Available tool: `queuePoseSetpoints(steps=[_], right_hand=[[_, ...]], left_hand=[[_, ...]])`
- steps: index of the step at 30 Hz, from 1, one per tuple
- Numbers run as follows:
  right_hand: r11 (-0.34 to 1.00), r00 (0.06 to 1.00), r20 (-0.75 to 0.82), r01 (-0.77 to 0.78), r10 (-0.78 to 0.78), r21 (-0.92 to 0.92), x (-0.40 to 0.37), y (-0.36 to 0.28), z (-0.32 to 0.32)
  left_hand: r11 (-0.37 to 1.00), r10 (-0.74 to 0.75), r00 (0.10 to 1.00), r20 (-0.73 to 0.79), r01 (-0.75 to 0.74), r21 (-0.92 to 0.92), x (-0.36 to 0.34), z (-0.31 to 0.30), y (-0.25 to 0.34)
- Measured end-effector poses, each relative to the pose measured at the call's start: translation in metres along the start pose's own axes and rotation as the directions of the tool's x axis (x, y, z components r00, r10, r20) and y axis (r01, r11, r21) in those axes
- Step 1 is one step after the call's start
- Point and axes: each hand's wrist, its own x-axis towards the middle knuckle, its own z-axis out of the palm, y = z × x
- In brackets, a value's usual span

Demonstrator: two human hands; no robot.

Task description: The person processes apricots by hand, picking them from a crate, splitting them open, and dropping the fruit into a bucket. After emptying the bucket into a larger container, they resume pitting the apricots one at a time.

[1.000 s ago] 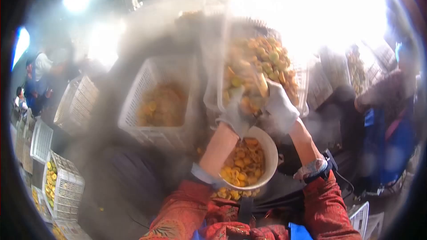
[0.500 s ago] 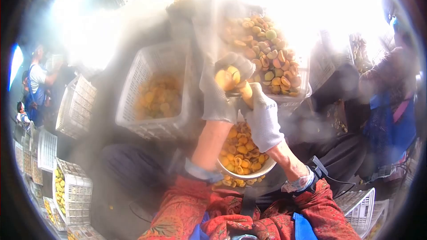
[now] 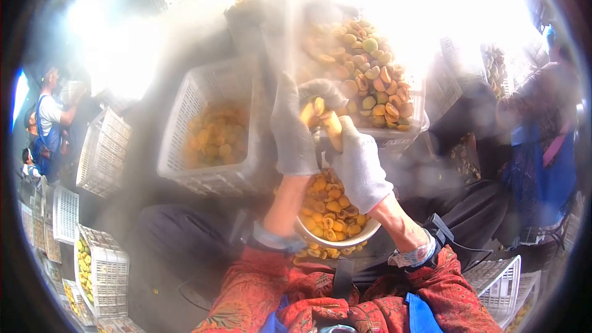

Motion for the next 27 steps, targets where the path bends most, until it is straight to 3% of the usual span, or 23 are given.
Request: queuePoseSetpoints(steps=[8, 10, 13, 17, 19, 23, 26, 27], right_hand=[[0.996, 0.993, 0.117, 0.043, -0.034, -0.074, 0.003, 0.004, -0.009], [0.999, 0.986, 0.16, 0.047, -0.051, 0.024, 0.004, 0.005, -0.011], [0.997, 0.982, 0.173, 0.071, -0.069, -0.005, 0.004, 0.004, -0.015], [0.992, 0.977, 0.177, 0.113, -0.122, 0.058, 0.005, 0.009, -0.019], [0.977, 0.931, 0.33, 0.099, -0.158, 0.189, 0.01, 0.01, -0.024], [0.986, 0.96, 0.225, 0.169, -0.165, -0.001, 0.006, 0.015, -0.025], [0.987, 0.957, 0.241, 0.153, -0.16, 0.048, 0.007, 0.007, -0.036], [0.986, 0.896, 0.435, -0.14, 0.086, 0.094, 0.007, 0.0, -0.045]], left_hand=[[0.998, 0.032, 0.999, -0.038, -0.03, 0.053, -0.003, 0.001, -0.001], [1.0, -0.013, 0.999, -0.048, 0.014, 0.012, 0.0, 0.002, 0.003], [0.998, -0.061, 0.997, -0.045, 0.062, 0.01, 0.011, -0.016, -0.02], [0.998, -0.035, 0.997, -0.066, 0.038, 0.046, 0.005, -0.01, -0.018], [0.998, -0.063, 0.996, -0.068, 0.062, -0.005, 0.005, -0.009, -0.017], [0.996, -0.077, 0.995, -0.066, 0.079, 0.027, 0.003, -0.002, -0.01], [0.979, -0.14, 0.989, -0.037, 0.144, 0.147, 0.001, 0.0, -0.004], [0.965, -0.175, 0.984, -0.02, 0.175, 0.197, -0.001, 0.002, 0.001]])
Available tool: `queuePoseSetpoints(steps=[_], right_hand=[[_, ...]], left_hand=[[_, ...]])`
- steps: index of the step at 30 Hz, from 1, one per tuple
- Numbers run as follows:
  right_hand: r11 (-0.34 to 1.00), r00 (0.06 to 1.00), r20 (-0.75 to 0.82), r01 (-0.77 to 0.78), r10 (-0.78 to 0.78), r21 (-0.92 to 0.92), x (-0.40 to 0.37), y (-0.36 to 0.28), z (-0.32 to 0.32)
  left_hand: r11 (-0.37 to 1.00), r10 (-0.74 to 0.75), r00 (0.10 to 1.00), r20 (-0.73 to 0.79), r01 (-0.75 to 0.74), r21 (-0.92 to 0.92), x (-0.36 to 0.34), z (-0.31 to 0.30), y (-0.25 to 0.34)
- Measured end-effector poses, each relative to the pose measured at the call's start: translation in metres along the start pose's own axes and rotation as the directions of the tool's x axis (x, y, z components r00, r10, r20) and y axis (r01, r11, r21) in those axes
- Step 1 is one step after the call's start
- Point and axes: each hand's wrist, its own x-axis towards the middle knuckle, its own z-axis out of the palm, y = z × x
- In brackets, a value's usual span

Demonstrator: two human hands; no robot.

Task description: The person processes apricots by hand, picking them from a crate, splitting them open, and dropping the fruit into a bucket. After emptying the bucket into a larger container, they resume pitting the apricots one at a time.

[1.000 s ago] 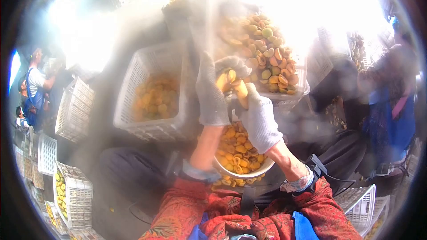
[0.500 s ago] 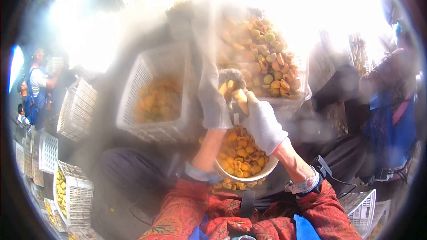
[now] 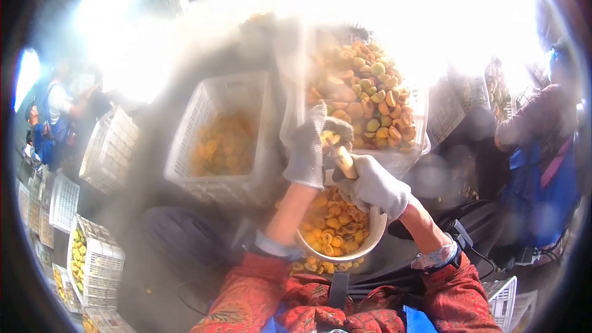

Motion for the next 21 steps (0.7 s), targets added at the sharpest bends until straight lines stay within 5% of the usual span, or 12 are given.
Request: queuePoseSetpoints(steps=[2, 4, 5, 6, 7, 12, 13, 14, 16, 18, 19, 21], right_hand=[[0.959, 0.951, 0.209, -0.257, 0.229, 0.116, 0.0, 0.001, -0.001], [0.963, 0.973, -0.019, 0.223, -0.229, -0.149, 0.004, 0.028, 0.006], [0.975, 0.986, 0.008, 0.164, -0.164, -0.152, 0.004, 0.029, 0.003], [0.983, 0.986, 0.05, 0.166, -0.162, -0.08, 0.006, 0.044, 0.003], [0.983, 0.971, 0.211, -0.137, 0.11, 0.118, -0.004, 0.017, -0.004], [0.936, 0.953, 0.281, -0.198, 0.114, 0.291, -0.024, 0.001, -0.003], [0.951, 0.976, 0.217, -0.057, -0.01, 0.303, -0.025, 0.011, 0.001], [0.902, 0.901, -0.067, 0.421, -0.428, -0.097, -0.018, 0.038, 0.014], [0.906, 0.918, -0.145, 0.321, -0.369, -0.275, -0.027, 0.044, 0.018], [0.989, 0.99, 0.142, -0.038, 0.018, 0.14, -0.036, 0.022, 0.0], [0.949, 0.901, 0.385, -0.277, 0.201, 0.153, -0.032, 0.026, -0.016], [0.96, 0.899, 0.431, -0.181, 0.073, 0.214, -0.037, 0.016, -0.026]], left_hand=[[0.998, -0.019, 1.0, 0.012, 0.018, 0.058, 0.0, -0.004, 0.001], [0.91, 0.184, 0.963, 0.196, -0.242, 0.338, 0.009, -0.011, -0.01], [0.995, -0.021, 0.998, 0.063, 0.014, 0.098, 0.01, -0.004, -0.011], [0.994, -0.01, 0.99, 0.14, -0.005, 0.107, 0.013, -0.008, -0.017], [1.0, 0.027, 0.993, 0.112, -0.027, 0.0, 0.01, 0.0, -0.017], [0.999, 0.011, 0.992, 0.125, -0.004, -0.054, -0.014, 0.0, -0.007], [0.88, 0.387, 0.887, 0.254, -0.437, 0.185, -0.01, -0.006, -0.018], [0.537, 0.632, 0.63, 0.451, -0.776, 0.331, -0.009, -0.01, -0.026], [0.782, 0.397, 0.796, 0.457, -0.554, 0.285, -0.014, -0.011, -0.02], [0.918, -0.189, 0.941, 0.281, 0.068, 0.391, -0.02, 0.001, 0.0], [0.917, -0.19, 0.942, 0.278, 0.069, 0.393, -0.023, 0.003, 0.0], [0.929, 0.1, 0.93, 0.352, -0.214, 0.302, -0.028, 0.008, -0.002]])
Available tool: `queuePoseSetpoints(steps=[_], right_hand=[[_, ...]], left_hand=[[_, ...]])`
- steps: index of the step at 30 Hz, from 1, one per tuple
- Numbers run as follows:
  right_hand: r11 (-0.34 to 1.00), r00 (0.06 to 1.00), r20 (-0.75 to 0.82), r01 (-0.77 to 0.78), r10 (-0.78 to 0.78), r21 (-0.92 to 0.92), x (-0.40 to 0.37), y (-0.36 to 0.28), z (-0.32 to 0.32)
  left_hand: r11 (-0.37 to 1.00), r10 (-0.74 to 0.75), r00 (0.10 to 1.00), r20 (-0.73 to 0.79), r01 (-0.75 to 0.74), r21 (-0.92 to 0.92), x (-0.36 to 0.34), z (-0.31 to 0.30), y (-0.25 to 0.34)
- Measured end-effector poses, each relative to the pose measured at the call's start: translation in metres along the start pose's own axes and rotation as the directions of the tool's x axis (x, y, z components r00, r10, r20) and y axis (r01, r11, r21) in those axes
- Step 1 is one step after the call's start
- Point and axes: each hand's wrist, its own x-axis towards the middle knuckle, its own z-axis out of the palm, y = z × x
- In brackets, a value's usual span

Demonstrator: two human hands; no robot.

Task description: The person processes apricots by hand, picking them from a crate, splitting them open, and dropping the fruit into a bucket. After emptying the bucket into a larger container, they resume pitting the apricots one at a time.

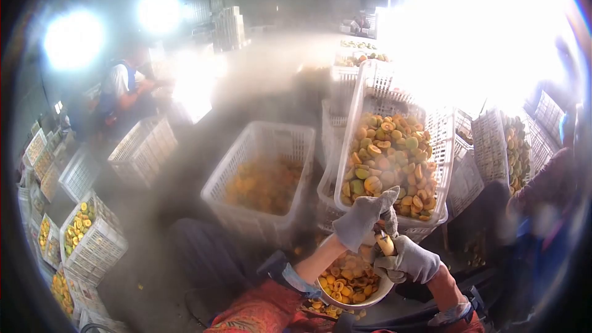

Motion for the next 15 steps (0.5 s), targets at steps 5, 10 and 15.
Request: queuePoseSetpoints(steps=[5, 10, 15], right_hand=[[0.976, 0.99, -0.075, 0.104, -0.12, -0.191, 0.009, 0.012, -0.013], [0.77, 0.944, 0.056, 0.298, -0.324, -0.565, 0.009, -0.012, -0.036], [0.378, 0.704, 0.268, 0.616, -0.658, -0.691, 0.026, 0.002, -0.053]], left_hand=[[0.986, -0.13, 0.984, -0.118, 0.116, -0.117, -0.013, 0.014, 0.014], [0.96, 0.272, 0.933, -0.237, -0.246, 0.134, -0.012, 0.016, 0.006], [0.295, -0.044, 0.993, 0.113, 0.121, -0.948, 0.015, 0.001, -0.043]])
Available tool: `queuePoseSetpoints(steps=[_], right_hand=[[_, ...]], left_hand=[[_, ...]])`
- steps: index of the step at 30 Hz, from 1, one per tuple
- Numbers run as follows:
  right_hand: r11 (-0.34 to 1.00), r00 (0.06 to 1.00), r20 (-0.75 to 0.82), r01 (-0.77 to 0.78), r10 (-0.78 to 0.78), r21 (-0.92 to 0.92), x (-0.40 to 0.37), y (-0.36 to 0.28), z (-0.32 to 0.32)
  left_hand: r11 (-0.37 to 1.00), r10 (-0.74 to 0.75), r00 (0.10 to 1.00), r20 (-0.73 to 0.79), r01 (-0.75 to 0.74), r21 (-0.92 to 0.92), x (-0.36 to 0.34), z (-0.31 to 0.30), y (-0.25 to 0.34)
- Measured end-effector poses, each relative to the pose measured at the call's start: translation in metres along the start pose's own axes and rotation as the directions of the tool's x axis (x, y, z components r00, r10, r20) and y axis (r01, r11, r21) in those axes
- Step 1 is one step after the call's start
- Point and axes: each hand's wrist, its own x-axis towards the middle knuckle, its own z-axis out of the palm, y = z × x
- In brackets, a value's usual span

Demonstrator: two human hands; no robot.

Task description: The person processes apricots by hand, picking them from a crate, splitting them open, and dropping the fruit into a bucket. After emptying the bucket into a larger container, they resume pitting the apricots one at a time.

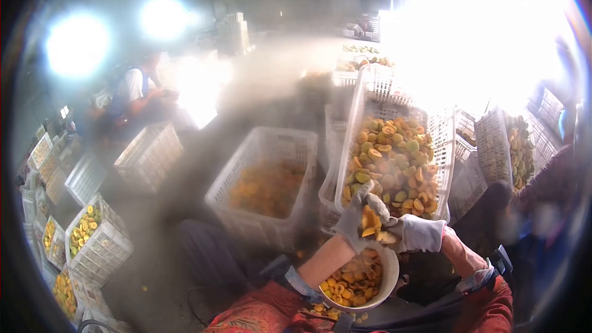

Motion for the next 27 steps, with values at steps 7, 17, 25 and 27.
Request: queuePoseSetpoints(steps=[7, 17, 25, 27], right_hand=[[0.748, 0.626, 0.437, -0.404, 0.646, -0.527, -0.038, 0.059, 0.077], [0.751, 0.687, -0.544, -0.005, 0.482, 0.66, 0.031, -0.107, -0.08], [0.128, 0.747, -0.61, 0.654, -0.264, 0.746, 0.034, -0.131, -0.102], [0.174, 0.725, -0.643, 0.686, -0.247, 0.706, 0.027, -0.128, -0.11]], left_hand=[[0.942, 0.3, 0.814, -0.496, -0.336, 0.018, 0.017, -0.054, 0.112], [-0.094, 0.979, 0.193, 0.061, 0.164, 0.982, -0.02, -0.185, 0.25], [0.433, 0.837, 0.448, -0.313, -0.193, 0.881, 0.0, -0.037, 0.15], [0.438, 0.829, 0.486, -0.278, -0.255, 0.862, 0.001, -0.051, 0.156]])
